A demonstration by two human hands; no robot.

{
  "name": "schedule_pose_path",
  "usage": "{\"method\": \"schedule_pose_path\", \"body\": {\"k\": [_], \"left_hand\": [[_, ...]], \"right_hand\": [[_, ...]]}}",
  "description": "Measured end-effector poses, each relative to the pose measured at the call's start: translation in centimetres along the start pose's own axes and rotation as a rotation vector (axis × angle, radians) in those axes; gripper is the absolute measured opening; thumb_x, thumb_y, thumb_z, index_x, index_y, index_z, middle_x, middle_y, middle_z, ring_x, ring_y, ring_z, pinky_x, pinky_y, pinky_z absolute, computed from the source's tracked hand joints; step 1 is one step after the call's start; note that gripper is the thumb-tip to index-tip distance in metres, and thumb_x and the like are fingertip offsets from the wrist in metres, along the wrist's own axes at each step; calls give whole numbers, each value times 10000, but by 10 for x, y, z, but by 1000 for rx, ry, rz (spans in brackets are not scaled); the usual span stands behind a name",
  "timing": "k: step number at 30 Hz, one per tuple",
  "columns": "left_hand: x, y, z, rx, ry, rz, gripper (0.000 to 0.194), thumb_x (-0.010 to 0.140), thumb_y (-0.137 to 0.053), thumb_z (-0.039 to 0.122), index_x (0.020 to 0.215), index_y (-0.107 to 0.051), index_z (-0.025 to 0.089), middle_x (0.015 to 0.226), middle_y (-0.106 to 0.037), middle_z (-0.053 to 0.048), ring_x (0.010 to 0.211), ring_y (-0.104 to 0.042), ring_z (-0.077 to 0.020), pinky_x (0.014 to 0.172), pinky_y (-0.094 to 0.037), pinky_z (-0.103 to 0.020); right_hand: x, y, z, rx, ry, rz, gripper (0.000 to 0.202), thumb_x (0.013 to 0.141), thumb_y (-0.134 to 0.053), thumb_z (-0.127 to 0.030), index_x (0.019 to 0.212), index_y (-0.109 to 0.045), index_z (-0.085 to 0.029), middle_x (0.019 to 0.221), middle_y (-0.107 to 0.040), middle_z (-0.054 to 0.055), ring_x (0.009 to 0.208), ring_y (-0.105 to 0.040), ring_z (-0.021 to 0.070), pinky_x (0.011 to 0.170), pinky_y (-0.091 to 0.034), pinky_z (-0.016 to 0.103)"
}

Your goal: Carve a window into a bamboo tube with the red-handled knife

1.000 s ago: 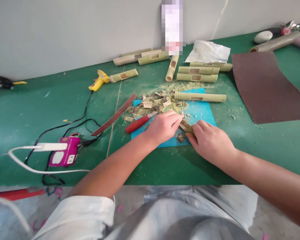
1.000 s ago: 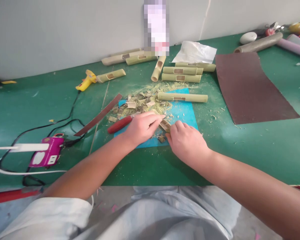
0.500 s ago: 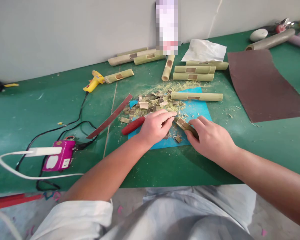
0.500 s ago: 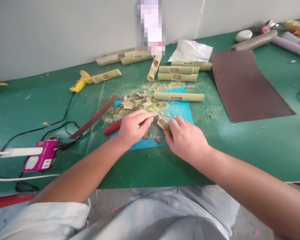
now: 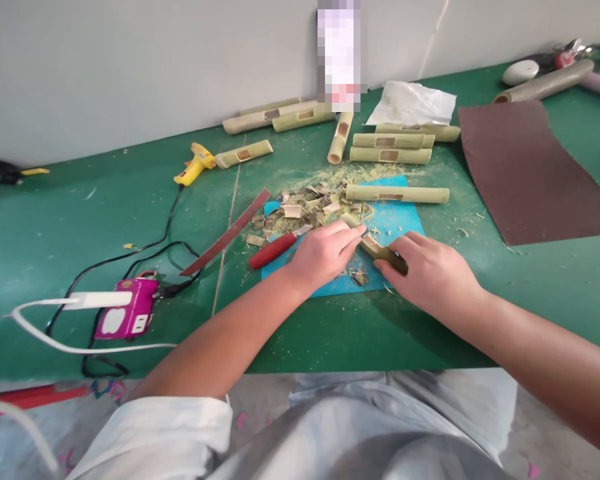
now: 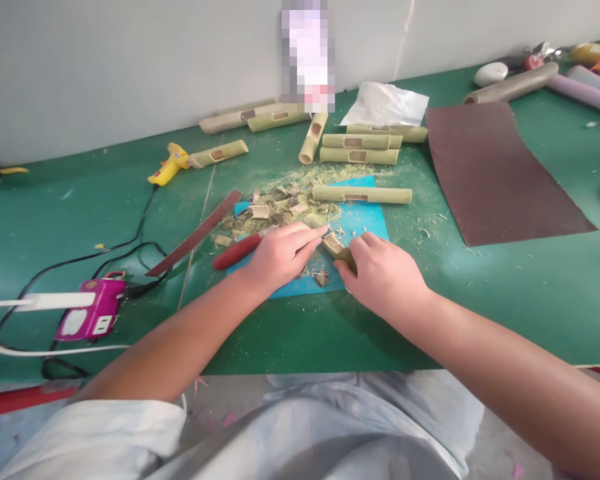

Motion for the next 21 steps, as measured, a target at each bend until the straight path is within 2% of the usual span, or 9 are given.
{"method": "schedule_pose_path", "body": {"k": [5, 11, 16, 21], "left_hand": [[-3, -3, 5, 78, -27, -45, 324, 1003, -418, 248, 1150, -654, 81, 737, -608, -44, 666, -588, -116, 635, -502, -228], [0, -10, 3, 98, -8, -66, 360, 1021, -365, 283, 1147, -649, 102, 827, -642, -67, 746, -622, -130, 689, -520, -244], [-2, -10, 5, 136, -35, -67, 349, 1017, -378, 264, 1173, -637, 91, 719, -593, -38, 669, -592, -124, 645, -502, -240], [0, -10, 7, 131, -27, -66, 362, 1019, -359, 265, 1140, -646, 81, 816, -637, -75, 748, -619, -140, 692, -518, -251]], "right_hand": [[2, -7, 4, 28, -41, -66, 263, 870, -547, -386, 726, -578, -169, 715, -567, 25, 592, -458, 123, 555, -282, 273], [-1, -3, -21, -115, 113, -42, 229, 901, -483, -277, 782, -622, -139, 752, -595, 89, 705, -529, 188, 608, -314, 301], [2, -9, -2, 33, -30, -109, 243, 895, -517, -361, 788, -603, -160, 760, -595, 48, 628, -499, 145, 568, -303, 283], [-1, -8, -26, -110, 124, -95, 225, 911, -454, -248, 813, -625, -139, 785, -606, 104, 718, -538, 199, 594, -299, 308]]}}
Point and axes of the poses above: each hand's wrist, its own x-axis towards the middle knuckle, its own y-axis out of the back of the hand, z = x × y, the point moved 10 cm from there along x, towards the middle knuckle
